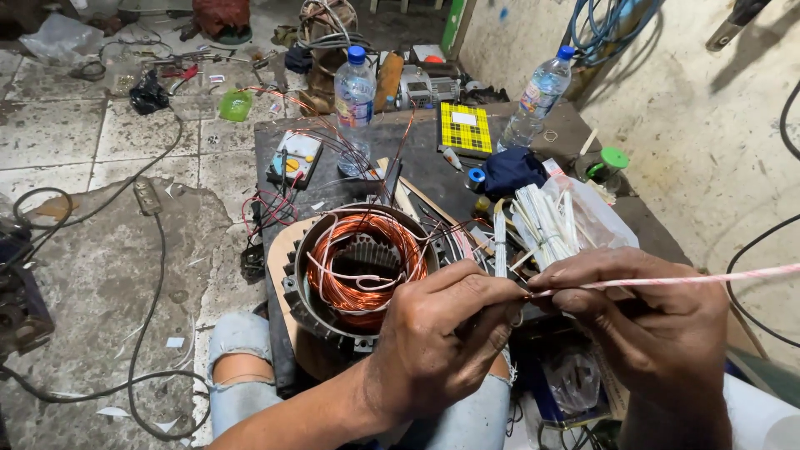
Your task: The person sits on the floor and winds copper wire into the slots of a motor stator. They use pliers to cut the wire and insert white insulating strips into the stator slots to separate the windings.
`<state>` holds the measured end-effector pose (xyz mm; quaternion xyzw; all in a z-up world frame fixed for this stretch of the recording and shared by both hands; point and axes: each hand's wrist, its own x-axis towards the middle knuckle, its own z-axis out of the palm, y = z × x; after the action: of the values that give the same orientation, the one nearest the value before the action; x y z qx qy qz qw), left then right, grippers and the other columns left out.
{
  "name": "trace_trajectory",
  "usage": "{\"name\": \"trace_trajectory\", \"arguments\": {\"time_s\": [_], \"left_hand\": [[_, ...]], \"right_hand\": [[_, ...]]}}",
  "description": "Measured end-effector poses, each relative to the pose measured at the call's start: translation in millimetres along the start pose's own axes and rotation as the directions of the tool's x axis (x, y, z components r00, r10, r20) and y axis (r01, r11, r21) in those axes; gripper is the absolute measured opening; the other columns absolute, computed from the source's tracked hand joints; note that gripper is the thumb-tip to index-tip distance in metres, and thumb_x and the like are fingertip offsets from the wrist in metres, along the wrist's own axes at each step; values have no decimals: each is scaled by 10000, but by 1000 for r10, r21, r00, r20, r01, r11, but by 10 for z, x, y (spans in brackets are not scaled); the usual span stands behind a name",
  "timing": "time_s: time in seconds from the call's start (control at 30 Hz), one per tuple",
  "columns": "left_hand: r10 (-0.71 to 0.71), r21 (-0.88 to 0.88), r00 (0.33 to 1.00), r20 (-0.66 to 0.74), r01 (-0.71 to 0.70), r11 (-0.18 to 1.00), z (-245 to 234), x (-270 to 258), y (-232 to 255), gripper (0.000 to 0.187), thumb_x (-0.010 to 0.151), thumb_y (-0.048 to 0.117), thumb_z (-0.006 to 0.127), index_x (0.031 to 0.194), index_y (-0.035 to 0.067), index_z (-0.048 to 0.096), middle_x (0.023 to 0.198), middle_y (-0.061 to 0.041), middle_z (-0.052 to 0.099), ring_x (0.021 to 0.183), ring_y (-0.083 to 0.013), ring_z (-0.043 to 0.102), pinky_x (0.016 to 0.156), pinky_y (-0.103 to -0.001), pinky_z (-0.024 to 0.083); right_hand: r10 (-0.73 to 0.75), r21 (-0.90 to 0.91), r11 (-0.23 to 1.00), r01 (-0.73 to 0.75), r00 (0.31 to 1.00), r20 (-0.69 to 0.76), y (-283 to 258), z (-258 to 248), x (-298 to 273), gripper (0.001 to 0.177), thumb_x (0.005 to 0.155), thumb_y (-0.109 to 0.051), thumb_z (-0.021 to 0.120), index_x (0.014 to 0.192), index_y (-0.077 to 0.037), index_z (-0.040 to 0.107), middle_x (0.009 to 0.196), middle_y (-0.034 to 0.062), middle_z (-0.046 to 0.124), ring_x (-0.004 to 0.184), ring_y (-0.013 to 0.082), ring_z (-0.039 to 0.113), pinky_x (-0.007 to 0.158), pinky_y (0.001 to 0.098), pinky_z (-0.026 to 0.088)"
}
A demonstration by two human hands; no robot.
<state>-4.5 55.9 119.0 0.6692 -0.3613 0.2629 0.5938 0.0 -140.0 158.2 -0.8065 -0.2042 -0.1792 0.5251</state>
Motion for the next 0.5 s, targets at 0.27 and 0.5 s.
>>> {"name": "trace_trajectory", "arguments": {"time_s": [0.27,0.5], "left_hand": [[28,59,999,36,-30,998,3,-17,5,82,1038,25,581,1092,-19,624,853,-151,608,705,-296,569,631,-394,475],[-43,119,996,84,33,992,189,-197,-162,115,1097,142,560,1180,94,624,943,-107,600,799,-338,646,628,-451,501]], "right_hand": [[-135,-122,979,165,966,222,124,-211,63,36,844,-49,708,851,-33,739,811,91,775,726,165,761,739,264,607],[-278,-213,858,467,772,572,438,-601,172,205,785,-208,720,981,-180,772,913,-3,819,731,66,844,742,182,645]]}}
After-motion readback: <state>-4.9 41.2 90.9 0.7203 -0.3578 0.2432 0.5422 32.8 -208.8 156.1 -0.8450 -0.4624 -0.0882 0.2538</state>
